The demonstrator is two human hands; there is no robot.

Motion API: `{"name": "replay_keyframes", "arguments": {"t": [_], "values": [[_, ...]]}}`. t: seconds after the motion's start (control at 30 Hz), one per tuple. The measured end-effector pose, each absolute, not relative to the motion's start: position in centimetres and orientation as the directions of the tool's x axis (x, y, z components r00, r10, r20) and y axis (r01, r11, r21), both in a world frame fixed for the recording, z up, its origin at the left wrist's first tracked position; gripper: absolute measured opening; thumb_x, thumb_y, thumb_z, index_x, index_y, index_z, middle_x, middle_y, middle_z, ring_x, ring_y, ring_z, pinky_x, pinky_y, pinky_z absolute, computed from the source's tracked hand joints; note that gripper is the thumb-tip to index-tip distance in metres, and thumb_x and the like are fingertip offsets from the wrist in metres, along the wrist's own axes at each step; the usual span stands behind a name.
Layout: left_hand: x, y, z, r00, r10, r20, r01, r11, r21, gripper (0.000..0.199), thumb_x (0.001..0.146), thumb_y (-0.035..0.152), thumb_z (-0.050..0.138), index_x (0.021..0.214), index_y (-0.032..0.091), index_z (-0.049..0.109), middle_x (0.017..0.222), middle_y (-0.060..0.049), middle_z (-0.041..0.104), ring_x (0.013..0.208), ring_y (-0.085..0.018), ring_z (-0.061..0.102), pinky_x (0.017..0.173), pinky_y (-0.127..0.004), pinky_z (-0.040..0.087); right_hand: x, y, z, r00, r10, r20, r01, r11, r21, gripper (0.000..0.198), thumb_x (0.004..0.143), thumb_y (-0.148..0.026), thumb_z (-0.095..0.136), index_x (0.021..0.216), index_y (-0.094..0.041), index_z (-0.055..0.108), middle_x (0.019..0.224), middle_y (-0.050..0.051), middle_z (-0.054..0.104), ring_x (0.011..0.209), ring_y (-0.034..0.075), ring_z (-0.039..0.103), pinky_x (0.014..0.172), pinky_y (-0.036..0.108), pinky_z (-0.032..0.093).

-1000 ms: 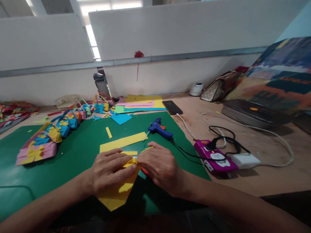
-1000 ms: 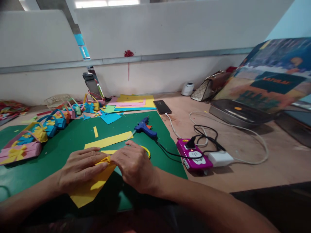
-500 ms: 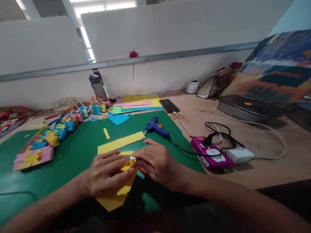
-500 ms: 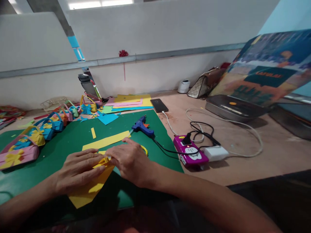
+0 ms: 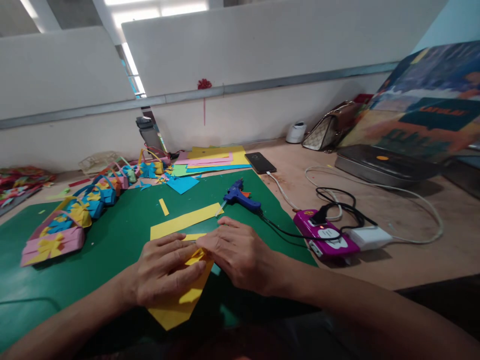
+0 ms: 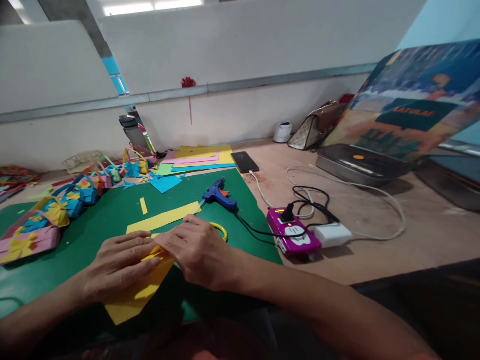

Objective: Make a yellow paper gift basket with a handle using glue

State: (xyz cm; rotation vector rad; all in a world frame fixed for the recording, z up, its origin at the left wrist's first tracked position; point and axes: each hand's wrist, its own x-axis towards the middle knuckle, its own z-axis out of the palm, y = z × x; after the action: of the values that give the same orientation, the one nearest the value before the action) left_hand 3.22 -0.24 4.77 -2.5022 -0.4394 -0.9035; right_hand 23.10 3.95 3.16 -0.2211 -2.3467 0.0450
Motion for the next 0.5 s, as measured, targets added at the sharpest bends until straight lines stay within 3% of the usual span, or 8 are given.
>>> {"name": "replay_keyframes", "arguments": {"t": [0.17, 0.33, 0.5], "values": [[3.09, -0.37, 5.01, 0.750, 0.165, 0.640, 0.424, -0.863, -0.274, 0.013, 0.087, 0.014, 0.046, 0.083, 0.014, 0.059, 0.082, -0.011, 0.073, 0.077, -0.016, 0.069, 0.073, -0.028, 0.056, 23.05, 4.19, 3.50, -0.688, 0.134, 0.713, -0.012, 0.980, -0.196, 0.025, 0.081, -0.003, 0.047, 0.104, -0.008, 0.056, 0.092, 0.011, 0.069, 0.083, 0.016, 0.060, 0.077, 0.030, 0.047], [2.92, -0.42, 4.64, 0.743, 0.189, 0.641, 0.421, -0.878, -0.229, 0.009, 0.086, 0.018, 0.050, 0.089, 0.014, 0.057, 0.086, -0.011, 0.073, 0.082, -0.016, 0.069, 0.076, -0.028, 0.056, 23.08, 3.81, 3.60, -0.645, 0.326, 0.691, 0.001, 0.905, -0.426, 0.012, 0.082, -0.007, 0.051, 0.087, -0.013, 0.059, 0.077, 0.006, 0.067, 0.072, 0.012, 0.061, 0.067, 0.023, 0.048], [2.74, -0.41, 4.34, 0.740, 0.192, 0.644, 0.422, -0.879, -0.222, 0.012, 0.085, 0.020, 0.050, 0.093, 0.015, 0.059, 0.085, -0.009, 0.073, 0.083, -0.015, 0.069, 0.076, -0.028, 0.056, 22.98, 3.84, 3.40, -0.628, 0.327, 0.706, -0.008, 0.904, -0.427, 0.011, 0.083, -0.009, 0.052, 0.076, -0.014, 0.058, 0.070, 0.004, 0.065, 0.066, 0.012, 0.059, 0.062, 0.021, 0.046]]}}
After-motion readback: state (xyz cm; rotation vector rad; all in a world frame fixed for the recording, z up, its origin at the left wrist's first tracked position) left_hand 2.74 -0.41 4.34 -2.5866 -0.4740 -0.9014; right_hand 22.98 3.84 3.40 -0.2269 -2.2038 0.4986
